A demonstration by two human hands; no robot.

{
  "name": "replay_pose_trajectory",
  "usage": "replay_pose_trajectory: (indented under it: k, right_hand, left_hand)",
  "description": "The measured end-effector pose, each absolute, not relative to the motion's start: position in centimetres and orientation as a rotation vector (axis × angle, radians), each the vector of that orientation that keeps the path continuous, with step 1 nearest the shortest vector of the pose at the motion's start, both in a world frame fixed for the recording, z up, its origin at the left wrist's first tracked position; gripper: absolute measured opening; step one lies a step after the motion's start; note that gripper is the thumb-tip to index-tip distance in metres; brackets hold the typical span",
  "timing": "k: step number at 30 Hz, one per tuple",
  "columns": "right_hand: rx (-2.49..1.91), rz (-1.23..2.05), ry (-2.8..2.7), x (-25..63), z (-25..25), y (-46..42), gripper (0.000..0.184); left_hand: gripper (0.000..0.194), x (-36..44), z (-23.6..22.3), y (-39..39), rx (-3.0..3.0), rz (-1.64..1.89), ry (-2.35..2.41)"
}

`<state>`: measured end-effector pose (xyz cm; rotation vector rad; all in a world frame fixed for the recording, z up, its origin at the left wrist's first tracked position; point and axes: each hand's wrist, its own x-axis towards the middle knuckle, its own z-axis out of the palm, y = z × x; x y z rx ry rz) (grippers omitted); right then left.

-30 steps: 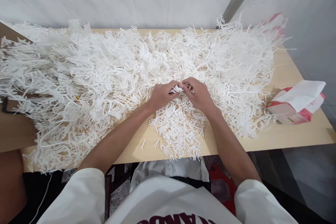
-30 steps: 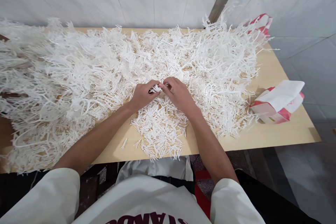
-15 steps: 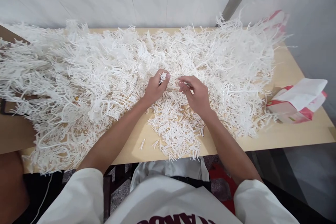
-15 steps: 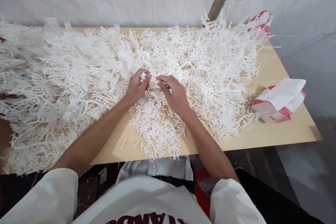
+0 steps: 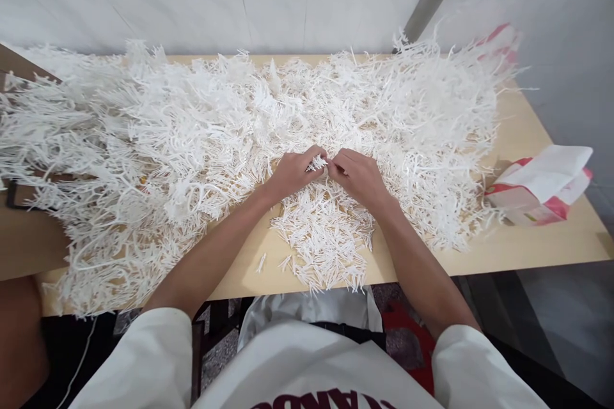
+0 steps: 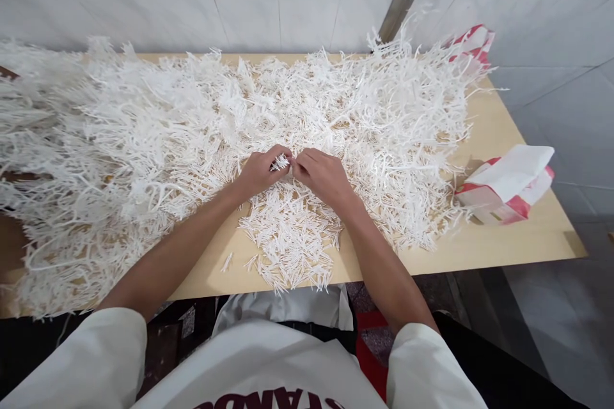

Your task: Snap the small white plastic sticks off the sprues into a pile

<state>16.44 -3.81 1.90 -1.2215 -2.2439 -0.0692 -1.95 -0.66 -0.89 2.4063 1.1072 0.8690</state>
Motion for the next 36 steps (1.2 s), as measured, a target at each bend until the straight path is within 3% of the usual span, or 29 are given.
replay_pose_trajectory:
  k: [9,12,16,20,28,31,36]
  right_hand:
    - [-1.208,-0.367,-2.110,16.0,0.8,-3.6,0.029]
    - [-1.244,-0.262,-1.990,15.9,0.9,-3.7,0.030]
    - [-1.214,0.028,-1.915,16.3,1.4,-3.7,0.016]
    - [-1.181,0.239,-2.074,16.8,1.4,-3.3,0.023]
    - [-1.198,0.239,-2.168,16.9,1.4,-3.4,0.031]
    - [-1.295,0.190,-2.006,16.0,1.1,-3.7,0.031]
    - [-1.442,0.386,-1.593,16.4,0.6,-2.8,0.036]
  left_hand:
    - [0.030,-1.0,-1.4,-1.0,2.467,0.927,1.228]
    - [0.027,-1.1,-1.1,-1.0,2.385,0.968,1.305]
    - [0.020,-1.3,-0.7,-1.0,2.310,0.976,1.257]
    - [0.023,-1.5,-0.5,-1.1,2.301,0.951,1.100]
    - [0.027,-1.7,-0.4,-1.2,2.165,0.920,0.989]
    - [0.032,-1.3,-0.2,-1.4,2.323,0.884,1.007]
    - [0.028,-0.8,-0.3,-2.1,2.470,0.821,1.025]
